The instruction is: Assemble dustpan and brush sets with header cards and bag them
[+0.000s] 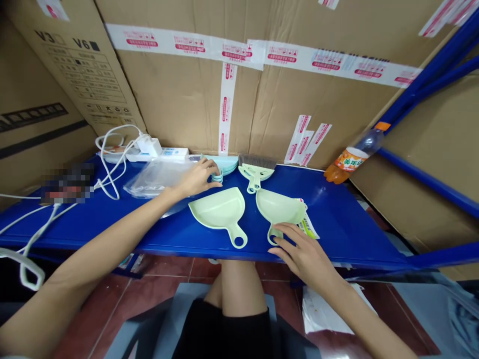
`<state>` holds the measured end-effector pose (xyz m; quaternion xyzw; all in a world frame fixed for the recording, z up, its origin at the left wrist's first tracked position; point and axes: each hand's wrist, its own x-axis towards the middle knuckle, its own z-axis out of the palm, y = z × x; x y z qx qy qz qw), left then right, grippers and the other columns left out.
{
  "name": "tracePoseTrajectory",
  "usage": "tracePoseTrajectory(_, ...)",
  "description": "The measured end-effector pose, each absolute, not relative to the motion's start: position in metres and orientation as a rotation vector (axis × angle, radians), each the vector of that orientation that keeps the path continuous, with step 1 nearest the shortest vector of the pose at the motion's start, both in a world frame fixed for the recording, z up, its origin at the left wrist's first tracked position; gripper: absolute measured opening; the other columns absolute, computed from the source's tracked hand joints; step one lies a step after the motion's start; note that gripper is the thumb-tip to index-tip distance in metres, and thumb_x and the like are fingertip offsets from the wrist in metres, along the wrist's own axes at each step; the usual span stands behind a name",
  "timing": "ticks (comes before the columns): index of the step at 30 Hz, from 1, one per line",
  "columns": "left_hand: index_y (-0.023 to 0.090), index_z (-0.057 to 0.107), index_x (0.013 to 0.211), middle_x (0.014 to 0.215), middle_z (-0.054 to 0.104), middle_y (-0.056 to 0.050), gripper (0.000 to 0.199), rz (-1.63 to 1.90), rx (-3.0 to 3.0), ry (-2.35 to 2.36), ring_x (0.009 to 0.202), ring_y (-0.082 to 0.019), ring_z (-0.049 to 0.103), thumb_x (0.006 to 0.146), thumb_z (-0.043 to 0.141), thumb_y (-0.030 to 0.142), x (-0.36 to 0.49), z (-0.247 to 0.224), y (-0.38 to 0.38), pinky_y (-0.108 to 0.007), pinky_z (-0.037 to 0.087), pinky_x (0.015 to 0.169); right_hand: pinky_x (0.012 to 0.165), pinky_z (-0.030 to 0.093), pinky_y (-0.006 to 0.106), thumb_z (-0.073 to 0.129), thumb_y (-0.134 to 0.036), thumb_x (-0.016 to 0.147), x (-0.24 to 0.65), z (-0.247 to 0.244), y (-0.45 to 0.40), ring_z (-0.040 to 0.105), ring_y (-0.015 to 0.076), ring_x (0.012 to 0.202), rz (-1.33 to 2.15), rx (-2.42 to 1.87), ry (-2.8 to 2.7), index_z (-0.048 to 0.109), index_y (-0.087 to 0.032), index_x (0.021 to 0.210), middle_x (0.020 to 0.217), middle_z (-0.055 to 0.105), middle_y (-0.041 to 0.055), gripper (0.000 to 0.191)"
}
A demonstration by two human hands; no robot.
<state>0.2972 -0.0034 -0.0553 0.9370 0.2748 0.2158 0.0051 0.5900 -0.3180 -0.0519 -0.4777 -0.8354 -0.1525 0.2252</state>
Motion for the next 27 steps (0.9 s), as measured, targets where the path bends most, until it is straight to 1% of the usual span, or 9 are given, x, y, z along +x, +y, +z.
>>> tracePoseTrajectory(2, 0.017, 0.080, 0.120, 0.141, 0.062, -0.018, 0.030, 0.639, 2.894, 0.961, 0.126, -0.040, 0.064, 0.103, 0.080, 0.042, 0.300, -0.058, -0.007, -0.053, 0.059, 0.105, 0.096, 0.069, 0.044, 0.068, -0.027, 0.113, 0.591, -0.042, -0.308, 0.082, 0.0295, 0.115, -0.478, -1.326, -2.250, 0.075, -0.022, 0.114, 0.124, 0.083, 0.0115, 0.009)
tracePoseTrajectory(4, 0.017, 0.082, 0.117, 0.148, 0.055, -0.018, 0.027, 0.612, 2.840, 1.016, 0.109, -0.034, 0.073, 0.107, 0.074, 0.040, 0.303, -0.063, -0.010, -0.054, 0.061, 0.103, 0.092, 0.066, 0.041, 0.065, -0.026, 0.113, 0.590, -0.032, -0.289, 0.082, 0.0269, 0.107, -0.526, -1.400, -2.113, 0.076, -0.023, 0.108, 0.117, 0.084, 0.0094, 0.012)
tracePoseTrajectory(6, 0.015, 0.082, 0.112, 0.151, 0.050, -0.019, 0.024, 0.616, 2.797, 1.017, 0.091, -0.026, 0.075, 0.108, 0.070, 0.036, 0.306, -0.068, -0.011, -0.055, 0.063, 0.103, 0.086, 0.063, 0.039, 0.057, -0.031, 0.116, 0.585, -0.021, -0.259, 0.082, 0.0262, 0.102, -0.500, -1.591, -1.977, 0.075, -0.023, 0.104, 0.113, 0.083, 0.0089, 0.024)
tracePoseTrajectory(8, 0.014, 0.081, 0.109, 0.153, 0.048, -0.019, 0.022, 0.644, 2.770, 0.981, 0.081, -0.020, 0.074, 0.109, 0.068, 0.032, 0.308, -0.071, -0.012, -0.053, 0.064, 0.103, 0.085, 0.062, 0.041, 0.054, -0.039, 0.116, 0.577, -0.013, -0.220, 0.081, 0.0288, 0.103, -0.352, -1.879, -1.897, 0.075, -0.023, 0.120, 0.128, 0.079, 0.0112, 0.027)
tracePoseTrajectory(9, 0.014, 0.080, 0.108, 0.153, 0.047, -0.019, 0.022, 0.661, 2.761, 0.966, 0.079, -0.018, 0.073, 0.109, 0.067, 0.031, 0.308, -0.072, -0.012, -0.052, 0.065, 0.102, 0.091, 0.061, 0.044, 0.054, -0.044, 0.115, 0.572, -0.010, -0.200, 0.081, 0.0309, 0.105, -0.262, -2.003, -1.875, 0.072, -0.023, 0.131, 0.135, 0.076, 0.0130, 0.032)
tracePoseTrajectory(11, 0.014, 0.078, 0.107, 0.152, 0.048, -0.019, 0.021, 0.693, 2.759, 0.954, 0.078, -0.017, 0.071, 0.110, 0.065, 0.029, 0.310, -0.074, -0.013, -0.051, 0.066, 0.100, 0.097, 0.059, 0.052, 0.055, -0.058, 0.113, 0.563, -0.008, -0.165, 0.079, 0.0367, 0.108, -0.095, -2.182, -1.891, 0.062, -0.021, 0.147, 0.142, 0.069, 0.0183, 0.051)
tracePoseTrajectory(14, 0.014, 0.078, 0.104, 0.149, 0.050, -0.019, 0.023, 0.718, 2.790, 0.961, 0.081, -0.016, 0.070, 0.112, 0.062, 0.029, 0.312, -0.074, -0.015, -0.050, 0.066, 0.102, 0.101, 0.057, 0.054, 0.064, -0.069, 0.105, 0.551, -0.014, -0.134, 0.075, 0.0443, 0.119, -0.024, -2.245, -1.919, 0.053, -0.018, 0.153, 0.145, 0.059, 0.0238, 0.071)
tracePoseTrajectory(20, 0.011, 0.079, 0.108, 0.145, 0.053, -0.021, 0.031, 0.652, 2.848, 1.045, 0.081, -0.019, 0.070, 0.115, 0.058, 0.033, 0.316, -0.072, -0.025, -0.051, 0.068, 0.095, 0.096, 0.056, 0.051, 0.077, -0.042, 0.095, 0.544, -0.027, -0.120, 0.078, 0.0404, 0.106, -0.033, -2.326, -1.792, 0.046, -0.022, 0.156, 0.154, 0.044, 0.0258, 0.071)
tracePoseTrajectory(27, 0.012, 0.079, 0.102, 0.142, 0.055, -0.022, 0.029, 0.698, 2.903, 1.061, 0.085, -0.025, 0.074, 0.113, 0.057, 0.025, 0.314, -0.062, -0.035, -0.052, 0.070, 0.091, 0.099, 0.055, 0.049, 0.075, -0.038, 0.098, 0.537, -0.023, -0.119, 0.077, 0.0419, 0.114, 0.066, -2.433, -1.682, 0.039, -0.019, 0.162, 0.158, 0.038, 0.0304, 0.076)
